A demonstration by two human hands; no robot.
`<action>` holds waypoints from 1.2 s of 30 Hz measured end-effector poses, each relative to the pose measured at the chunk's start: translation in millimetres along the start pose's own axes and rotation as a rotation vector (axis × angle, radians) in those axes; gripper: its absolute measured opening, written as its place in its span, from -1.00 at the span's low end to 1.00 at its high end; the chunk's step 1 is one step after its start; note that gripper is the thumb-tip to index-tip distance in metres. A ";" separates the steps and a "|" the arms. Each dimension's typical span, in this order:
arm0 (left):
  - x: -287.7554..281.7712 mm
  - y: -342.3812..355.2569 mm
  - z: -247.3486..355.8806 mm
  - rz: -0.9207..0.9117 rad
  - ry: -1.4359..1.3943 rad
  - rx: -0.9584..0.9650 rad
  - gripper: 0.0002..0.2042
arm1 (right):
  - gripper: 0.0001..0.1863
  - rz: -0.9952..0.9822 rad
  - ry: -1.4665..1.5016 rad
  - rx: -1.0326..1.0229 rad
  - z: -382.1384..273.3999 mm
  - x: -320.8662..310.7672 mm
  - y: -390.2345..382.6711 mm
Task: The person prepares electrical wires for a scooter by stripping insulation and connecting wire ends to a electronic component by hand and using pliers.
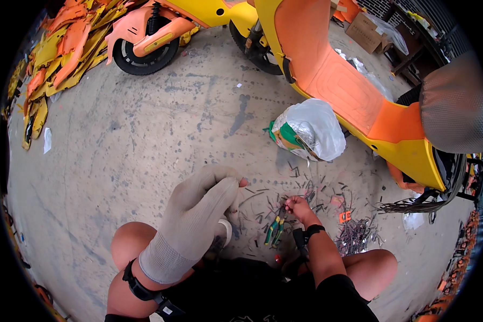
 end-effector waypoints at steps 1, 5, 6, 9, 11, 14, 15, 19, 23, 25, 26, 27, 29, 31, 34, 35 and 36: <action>-0.4 -0.5 0.2 0.000 0.027 0.020 -0.76 | -0.93 -0.014 -0.038 -0.027 -0.3 -1.6 -0.9; 2.9 -4.1 3.3 0.015 -0.014 -0.007 -0.75 | -0.82 0.119 -0.615 -0.284 -3.8 9.9 -5.9; 5.1 -3.7 0.2 0.029 -0.030 -0.008 -0.75 | -0.81 0.129 -0.731 -0.320 -4.2 14.4 -7.4; 7.9 -4.1 -2.1 0.034 0.010 -0.057 -0.75 | -0.83 0.156 -1.019 -0.372 -12.1 40.5 -10.5; 9.3 -3.4 -3.4 0.019 0.046 -0.060 -0.75 | -0.83 0.196 -1.152 -0.415 -8.6 51.1 -12.6; 8.9 -1.5 -7.0 0.011 0.078 -0.032 -0.75 | -0.84 0.202 -1.168 -0.379 -15.1 63.3 -15.8; 8.2 -1.4 -6.7 0.012 0.093 -0.049 -0.75 | -0.84 0.216 -1.191 -0.360 -20.5 68.1 -18.3; 8.2 3.6 -13.9 -0.004 0.113 -0.067 -0.76 | -0.84 0.176 -1.185 -0.345 -16.1 73.8 -15.6; 10.2 7.3 -14.0 -0.020 0.108 -0.037 -0.77 | -0.83 0.177 -1.187 -0.349 -9.6 72.4 -11.5; 12.4 8.3 -13.2 -0.027 0.104 -0.021 -0.77 | -0.83 0.189 -1.173 -0.354 -10.0 72.9 -11.6; 12.7 8.9 -14.3 -0.024 0.108 -0.011 -0.77 | -0.83 0.190 -1.188 -0.362 -11.2 74.5 -11.5; 13.0 9.8 -16.3 -0.022 0.112 0.000 -0.77 | -0.83 0.191 -1.204 -0.371 -12.1 76.4 -11.6; 11.8 9.5 -15.3 -0.017 0.124 0.019 -0.77 | -0.83 0.207 -1.169 -0.446 -6.4 75.4 -5.2; 10.8 9.9 -11.4 -0.021 0.143 0.038 -0.77 | -0.83 0.210 -1.101 -0.510 6.2 66.8 6.2; 10.1 9.6 -13.4 -0.038 0.098 0.029 -0.77 | -0.83 0.134 -0.887 -0.506 12.4 53.5 12.8; 9.0 9.1 -12.8 -0.029 0.105 0.033 -0.77 | -0.83 0.070 -0.772 -0.446 11.4 51.2 13.3; 8.0 8.4 -11.8 -0.021 0.113 0.037 -0.76 | -0.84 0.009 -0.645 -0.347 12.2 49.5 16.0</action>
Point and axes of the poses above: each hand's wrist, its own y-axis towards the middle knuckle, its own x-axis out of the palm, z = x × y, the point moved 7 cm from there along y, towards the middle knuckle, and after that the axes turned 1 degree about y, right-handed, at the moved point
